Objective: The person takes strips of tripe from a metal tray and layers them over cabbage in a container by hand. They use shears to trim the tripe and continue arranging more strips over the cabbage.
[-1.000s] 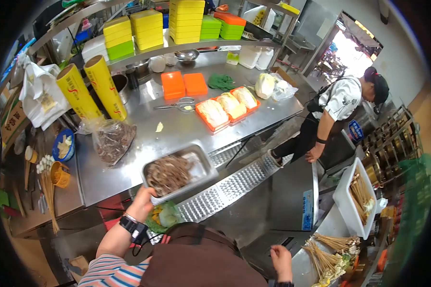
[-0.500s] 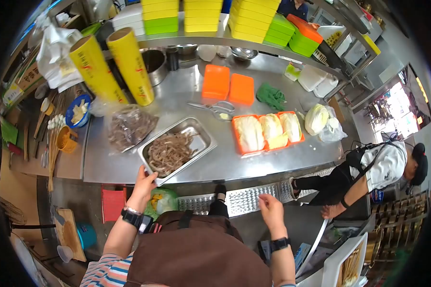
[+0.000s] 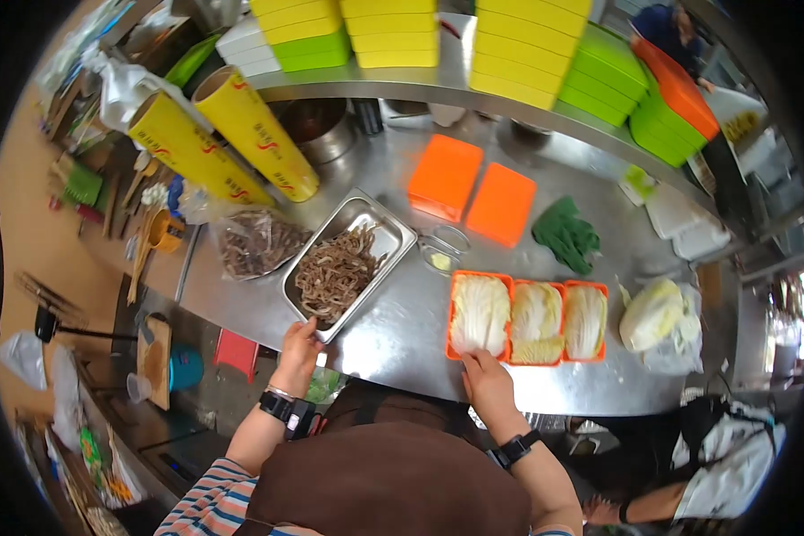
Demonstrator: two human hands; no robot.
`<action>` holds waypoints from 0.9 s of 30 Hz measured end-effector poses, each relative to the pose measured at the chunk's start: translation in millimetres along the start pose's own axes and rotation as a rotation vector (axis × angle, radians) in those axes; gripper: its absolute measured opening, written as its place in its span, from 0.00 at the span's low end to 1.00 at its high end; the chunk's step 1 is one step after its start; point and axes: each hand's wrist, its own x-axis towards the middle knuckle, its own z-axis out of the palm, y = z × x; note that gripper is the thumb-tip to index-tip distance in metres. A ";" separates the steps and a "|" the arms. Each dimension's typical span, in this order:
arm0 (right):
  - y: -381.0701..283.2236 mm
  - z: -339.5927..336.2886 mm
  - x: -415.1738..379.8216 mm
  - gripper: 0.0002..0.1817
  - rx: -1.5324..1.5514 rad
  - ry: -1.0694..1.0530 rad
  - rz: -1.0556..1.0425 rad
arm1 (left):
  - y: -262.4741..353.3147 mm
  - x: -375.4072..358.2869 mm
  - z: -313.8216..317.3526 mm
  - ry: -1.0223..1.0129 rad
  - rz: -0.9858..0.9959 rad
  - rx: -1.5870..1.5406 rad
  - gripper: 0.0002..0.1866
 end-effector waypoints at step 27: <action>-19.7 -30.6 56.9 0.06 0.546 -0.116 0.250 | 110.3 45.5 52.2 -0.112 1.138 1.356 0.05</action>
